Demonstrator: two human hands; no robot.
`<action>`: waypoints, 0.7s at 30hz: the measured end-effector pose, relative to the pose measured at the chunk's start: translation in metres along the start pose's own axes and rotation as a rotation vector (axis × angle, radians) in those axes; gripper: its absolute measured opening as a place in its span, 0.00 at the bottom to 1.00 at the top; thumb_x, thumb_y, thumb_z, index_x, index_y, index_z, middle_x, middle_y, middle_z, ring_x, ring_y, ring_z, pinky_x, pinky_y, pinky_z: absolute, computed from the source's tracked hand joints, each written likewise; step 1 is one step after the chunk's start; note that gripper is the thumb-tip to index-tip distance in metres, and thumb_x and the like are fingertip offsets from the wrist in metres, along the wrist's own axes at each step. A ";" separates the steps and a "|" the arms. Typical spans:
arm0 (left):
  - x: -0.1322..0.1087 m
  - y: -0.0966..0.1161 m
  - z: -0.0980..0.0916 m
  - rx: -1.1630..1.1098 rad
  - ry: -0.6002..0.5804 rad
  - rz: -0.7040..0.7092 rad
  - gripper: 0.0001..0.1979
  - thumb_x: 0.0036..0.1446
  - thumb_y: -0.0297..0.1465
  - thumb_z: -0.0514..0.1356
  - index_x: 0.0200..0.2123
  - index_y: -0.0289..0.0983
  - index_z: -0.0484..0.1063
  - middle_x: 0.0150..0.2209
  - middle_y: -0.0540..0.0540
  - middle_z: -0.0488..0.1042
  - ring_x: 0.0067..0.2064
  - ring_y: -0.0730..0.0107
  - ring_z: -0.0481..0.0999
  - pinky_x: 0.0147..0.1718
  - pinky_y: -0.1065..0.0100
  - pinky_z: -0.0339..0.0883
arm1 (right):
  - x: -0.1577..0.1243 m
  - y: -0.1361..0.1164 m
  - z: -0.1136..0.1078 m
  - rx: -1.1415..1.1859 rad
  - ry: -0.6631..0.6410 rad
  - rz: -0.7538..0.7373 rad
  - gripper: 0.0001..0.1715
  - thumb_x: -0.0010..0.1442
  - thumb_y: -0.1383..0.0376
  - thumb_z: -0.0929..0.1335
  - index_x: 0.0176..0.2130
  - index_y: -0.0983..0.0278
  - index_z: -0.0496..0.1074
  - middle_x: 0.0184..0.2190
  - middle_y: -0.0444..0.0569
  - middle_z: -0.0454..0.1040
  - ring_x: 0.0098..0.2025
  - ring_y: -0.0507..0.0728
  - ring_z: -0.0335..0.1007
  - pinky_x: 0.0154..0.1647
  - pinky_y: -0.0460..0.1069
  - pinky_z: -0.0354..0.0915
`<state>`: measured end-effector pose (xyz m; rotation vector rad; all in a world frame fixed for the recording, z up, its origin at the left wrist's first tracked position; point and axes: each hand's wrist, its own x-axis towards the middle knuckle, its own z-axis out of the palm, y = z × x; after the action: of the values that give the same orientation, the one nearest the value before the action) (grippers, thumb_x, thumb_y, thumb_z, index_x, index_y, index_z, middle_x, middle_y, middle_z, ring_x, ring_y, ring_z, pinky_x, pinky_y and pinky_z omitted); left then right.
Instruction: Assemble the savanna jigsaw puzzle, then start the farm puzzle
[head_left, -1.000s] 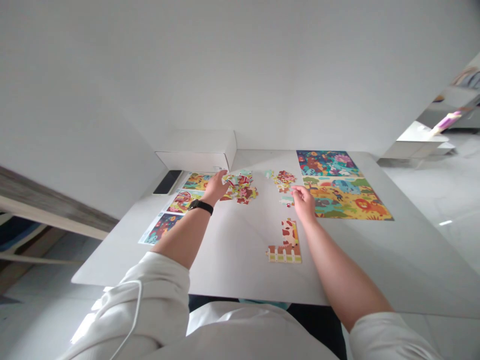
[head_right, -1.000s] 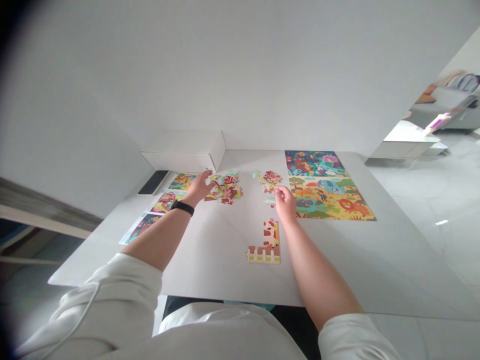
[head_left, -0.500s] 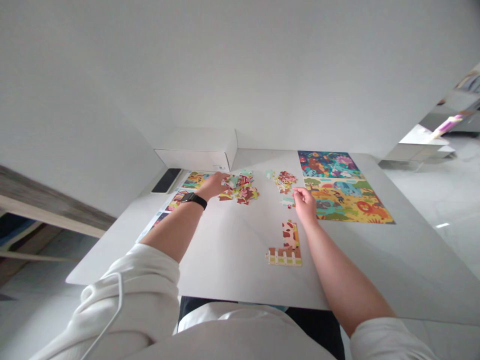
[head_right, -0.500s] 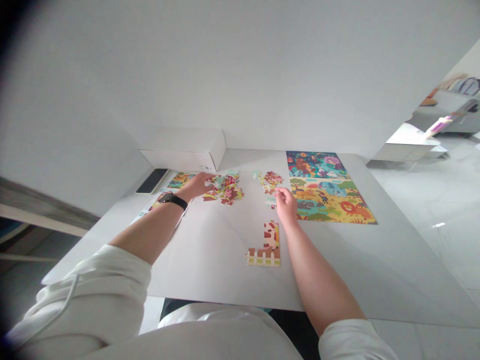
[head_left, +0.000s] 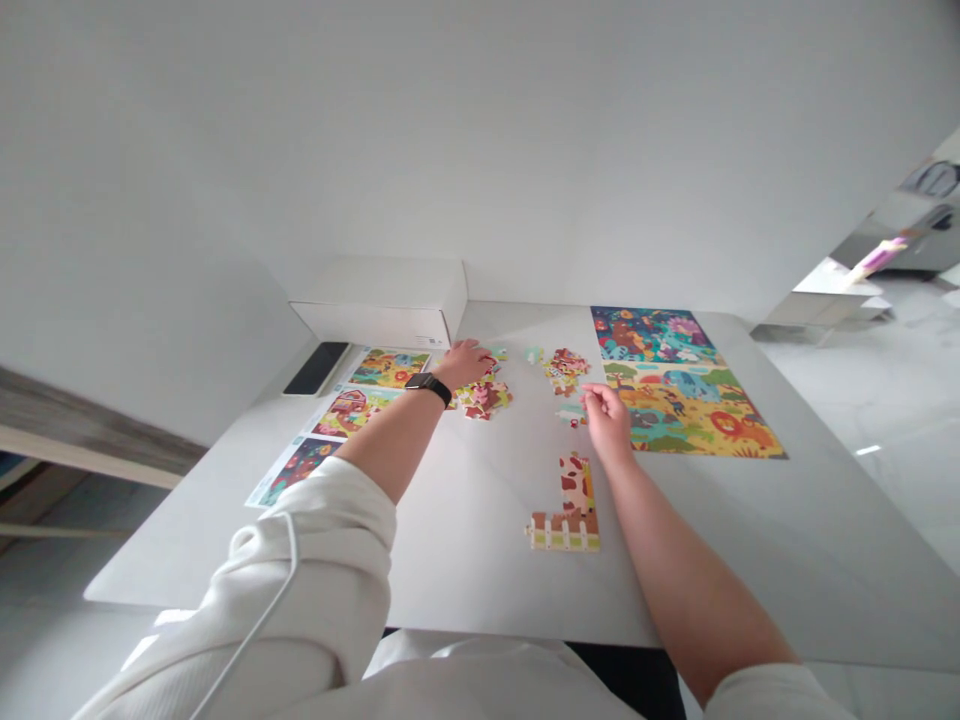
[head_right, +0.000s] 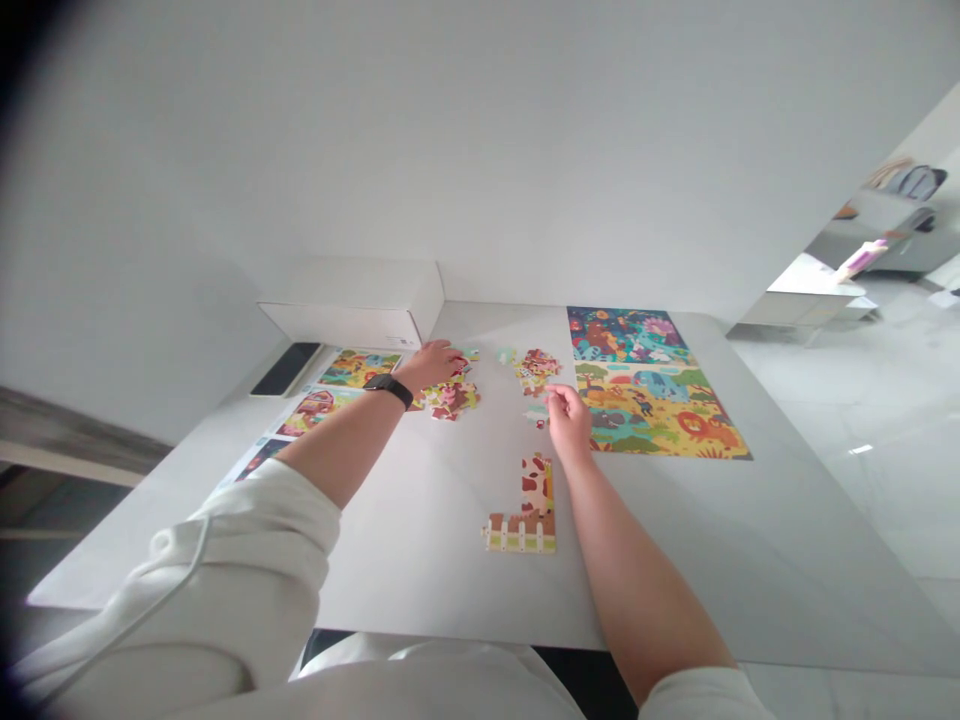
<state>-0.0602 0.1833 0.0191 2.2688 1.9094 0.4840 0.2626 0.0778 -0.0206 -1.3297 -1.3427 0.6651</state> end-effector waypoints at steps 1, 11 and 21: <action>0.004 0.000 0.000 0.003 -0.027 0.012 0.20 0.64 0.31 0.62 0.57 0.45 0.82 0.61 0.43 0.81 0.69 0.53 0.72 0.70 0.57 0.61 | -0.001 -0.001 0.000 0.003 0.002 0.003 0.24 0.67 0.45 0.66 0.47 0.59 0.80 0.36 0.52 0.85 0.38 0.64 0.81 0.41 0.57 0.76; 0.023 -0.004 -0.013 0.166 -0.179 -0.289 0.26 0.64 0.47 0.65 0.54 0.32 0.81 0.59 0.27 0.78 0.61 0.39 0.78 0.58 0.56 0.70 | -0.003 -0.007 0.003 0.071 0.007 0.033 0.25 0.65 0.45 0.68 0.46 0.61 0.81 0.35 0.52 0.84 0.34 0.62 0.78 0.38 0.55 0.73; 0.021 -0.003 -0.031 -0.185 0.104 -0.392 0.12 0.61 0.28 0.66 0.49 0.39 0.80 0.46 0.42 0.85 0.48 0.60 0.83 0.46 0.66 0.72 | -0.003 -0.010 0.002 0.090 0.001 0.034 0.23 0.64 0.47 0.68 0.45 0.60 0.80 0.35 0.52 0.83 0.35 0.62 0.78 0.38 0.55 0.72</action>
<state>-0.0698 0.2016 0.0506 1.7299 2.1842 0.6972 0.2569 0.0735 -0.0129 -1.2825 -1.2771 0.7389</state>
